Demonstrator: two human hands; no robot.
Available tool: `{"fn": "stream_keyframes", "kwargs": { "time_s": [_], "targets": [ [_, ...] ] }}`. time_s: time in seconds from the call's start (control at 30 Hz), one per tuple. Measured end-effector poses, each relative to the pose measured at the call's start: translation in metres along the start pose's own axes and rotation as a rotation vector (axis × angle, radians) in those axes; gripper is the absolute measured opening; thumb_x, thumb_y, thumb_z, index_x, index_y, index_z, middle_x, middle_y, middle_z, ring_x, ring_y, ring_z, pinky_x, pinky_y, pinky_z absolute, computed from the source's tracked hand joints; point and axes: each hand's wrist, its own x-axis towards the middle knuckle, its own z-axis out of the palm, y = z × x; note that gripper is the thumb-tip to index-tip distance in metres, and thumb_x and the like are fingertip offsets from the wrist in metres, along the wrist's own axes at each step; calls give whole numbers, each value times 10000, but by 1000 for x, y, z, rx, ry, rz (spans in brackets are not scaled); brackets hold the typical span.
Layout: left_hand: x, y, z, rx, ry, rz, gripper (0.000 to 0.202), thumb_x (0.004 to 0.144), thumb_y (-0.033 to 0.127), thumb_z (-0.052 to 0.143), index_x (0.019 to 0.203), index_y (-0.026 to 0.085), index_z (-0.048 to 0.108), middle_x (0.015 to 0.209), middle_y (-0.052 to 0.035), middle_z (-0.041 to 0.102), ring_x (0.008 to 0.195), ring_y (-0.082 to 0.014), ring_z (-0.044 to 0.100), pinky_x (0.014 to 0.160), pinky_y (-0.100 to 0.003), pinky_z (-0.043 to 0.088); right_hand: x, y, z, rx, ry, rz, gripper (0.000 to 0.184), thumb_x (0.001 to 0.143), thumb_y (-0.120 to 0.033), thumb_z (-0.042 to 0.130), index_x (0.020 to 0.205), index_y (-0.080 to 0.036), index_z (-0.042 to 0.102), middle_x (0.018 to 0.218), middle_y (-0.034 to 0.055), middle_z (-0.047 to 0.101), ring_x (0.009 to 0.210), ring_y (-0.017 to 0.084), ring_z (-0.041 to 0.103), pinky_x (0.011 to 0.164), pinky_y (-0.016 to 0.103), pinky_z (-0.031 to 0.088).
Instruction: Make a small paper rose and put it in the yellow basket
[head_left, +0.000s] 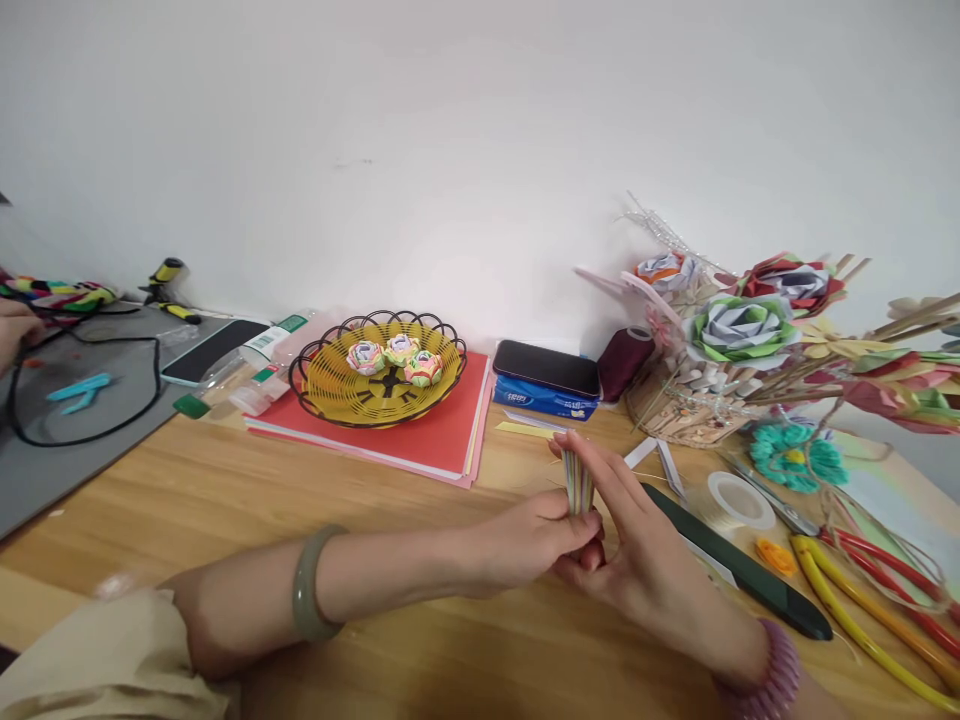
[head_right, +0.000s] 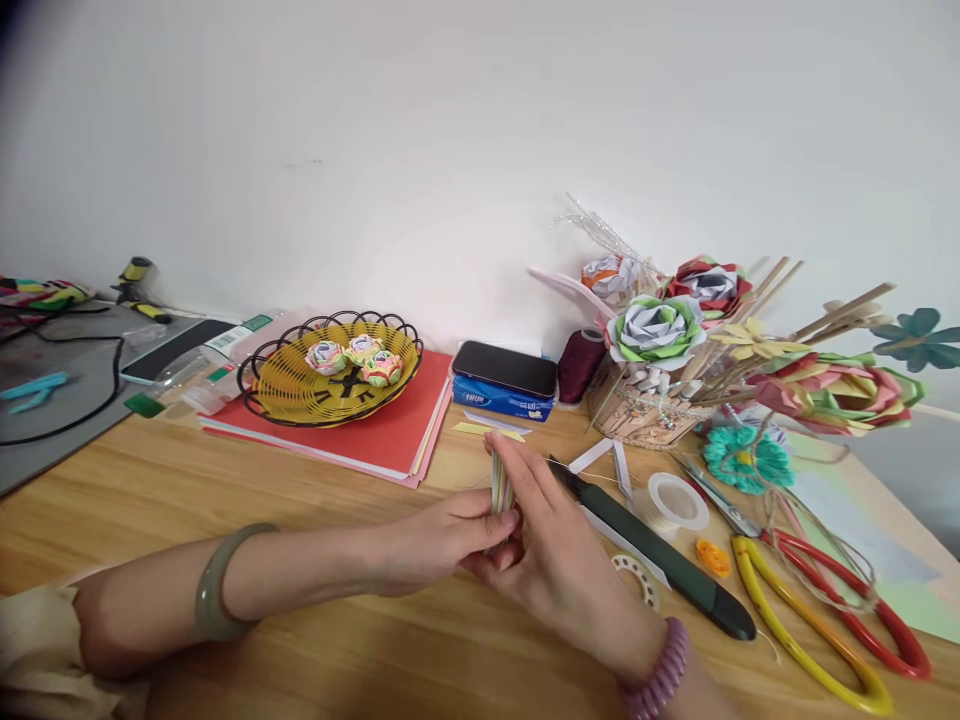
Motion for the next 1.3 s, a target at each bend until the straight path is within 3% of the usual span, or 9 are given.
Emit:
{"fn": "stream_keyframes", "kwargs": {
  "time_s": [0.13,0.23,0.33,0.4,0.47,0.63,0.8,0.9,1.3],
  "targets": [
    [2,0,-6,88,12,-9,276,888,291,378,645,161,388,609,45,391,555,-74,366,571,-228,302,-3,3,-5,37,-62,61,906,720,-300,665,1423,-252,96,1418,124,280,1290,256,320,999,421,379],
    [1,5,-11,227,9,-32,248,895,255,342,664,173,375,616,42,397,585,-87,421,624,-241,359,-1,5,-14,160,33,160,749,792,-458,563,1405,-250,187,1398,122,319,1239,252,384,951,410,421],
    [-3,12,-12,542,-12,-54,211,896,279,307,722,188,383,642,25,425,630,-122,480,636,-272,401,5,5,-24,192,127,391,527,867,-512,388,1287,-194,407,946,88,613,807,197,600,658,319,516],
    [-7,14,-10,870,22,-42,216,890,329,299,815,181,438,722,-25,513,700,-169,533,618,-294,408,9,2,-28,155,41,492,512,860,-546,358,1150,-165,540,626,13,572,560,165,550,501,274,453],
    [-11,15,-8,1175,57,-14,276,886,354,289,949,157,470,818,-87,589,753,-223,581,600,-311,409,10,-1,-29,156,-59,520,481,844,-554,380,992,-164,620,506,-24,500,464,141,486,442,251,389],
    [-16,12,-7,1523,112,30,316,893,273,263,1029,99,489,850,-135,646,752,-265,628,584,-323,430,4,3,-28,317,-186,479,336,818,-471,487,857,-176,645,609,2,585,553,138,530,513,239,428],
    [-25,16,-4,1482,184,75,378,899,389,290,1103,133,480,983,-114,632,891,-245,605,720,-345,452,-9,9,-26,284,-170,414,310,829,-443,501,959,-194,632,767,21,655,639,152,571,556,248,465],
    [-27,19,-2,1431,192,102,316,910,304,278,1028,138,520,971,-94,625,859,-217,591,729,-342,451,-16,7,-25,259,-128,359,271,860,-409,479,980,-201,605,813,27,668,692,164,599,590,258,488],
    [-14,-9,-7,1742,220,319,242,867,96,339,936,95,570,878,-99,615,840,-222,545,724,-363,467,-27,-7,-11,-383,-21,-67,222,896,-156,377,948,-152,592,855,103,661,804,229,618,656,366,522]
  ]
}}
